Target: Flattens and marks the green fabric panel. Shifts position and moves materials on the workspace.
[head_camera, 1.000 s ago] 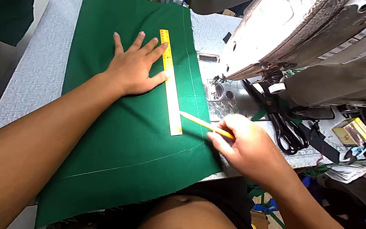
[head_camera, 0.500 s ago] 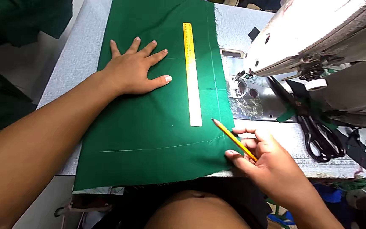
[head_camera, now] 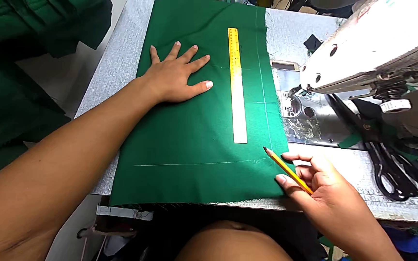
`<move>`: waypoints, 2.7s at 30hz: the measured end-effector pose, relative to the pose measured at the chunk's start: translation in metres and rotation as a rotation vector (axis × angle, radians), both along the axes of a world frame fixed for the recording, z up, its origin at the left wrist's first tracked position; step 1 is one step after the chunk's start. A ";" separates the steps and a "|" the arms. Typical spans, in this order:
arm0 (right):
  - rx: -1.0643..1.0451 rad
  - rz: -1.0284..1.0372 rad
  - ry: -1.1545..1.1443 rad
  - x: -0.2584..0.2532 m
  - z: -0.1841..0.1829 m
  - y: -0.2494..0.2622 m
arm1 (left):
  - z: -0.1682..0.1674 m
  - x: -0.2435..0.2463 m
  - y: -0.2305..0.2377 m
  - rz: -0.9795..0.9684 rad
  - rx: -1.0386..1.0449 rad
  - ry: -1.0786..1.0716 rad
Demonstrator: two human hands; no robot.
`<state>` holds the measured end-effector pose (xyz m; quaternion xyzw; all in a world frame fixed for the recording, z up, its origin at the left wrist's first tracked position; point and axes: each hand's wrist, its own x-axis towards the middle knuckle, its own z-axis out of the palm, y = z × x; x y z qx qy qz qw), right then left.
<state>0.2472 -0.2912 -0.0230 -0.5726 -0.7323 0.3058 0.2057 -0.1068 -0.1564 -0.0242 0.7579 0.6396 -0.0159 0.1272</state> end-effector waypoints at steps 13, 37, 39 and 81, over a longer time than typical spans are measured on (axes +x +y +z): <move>-0.062 0.010 0.051 0.004 0.003 -0.001 | 0.042 -0.042 -0.159 0.535 0.061 0.077; 0.069 0.067 -0.063 0.000 -0.001 -0.004 | 0.002 -0.002 -0.231 0.534 0.243 -0.196; 0.095 0.082 -0.082 0.001 -0.003 -0.004 | -0.003 -0.001 -0.233 0.455 0.361 -0.083; 0.157 0.217 -0.592 -0.120 0.035 0.135 | -0.007 0.054 -0.256 0.111 0.607 -0.120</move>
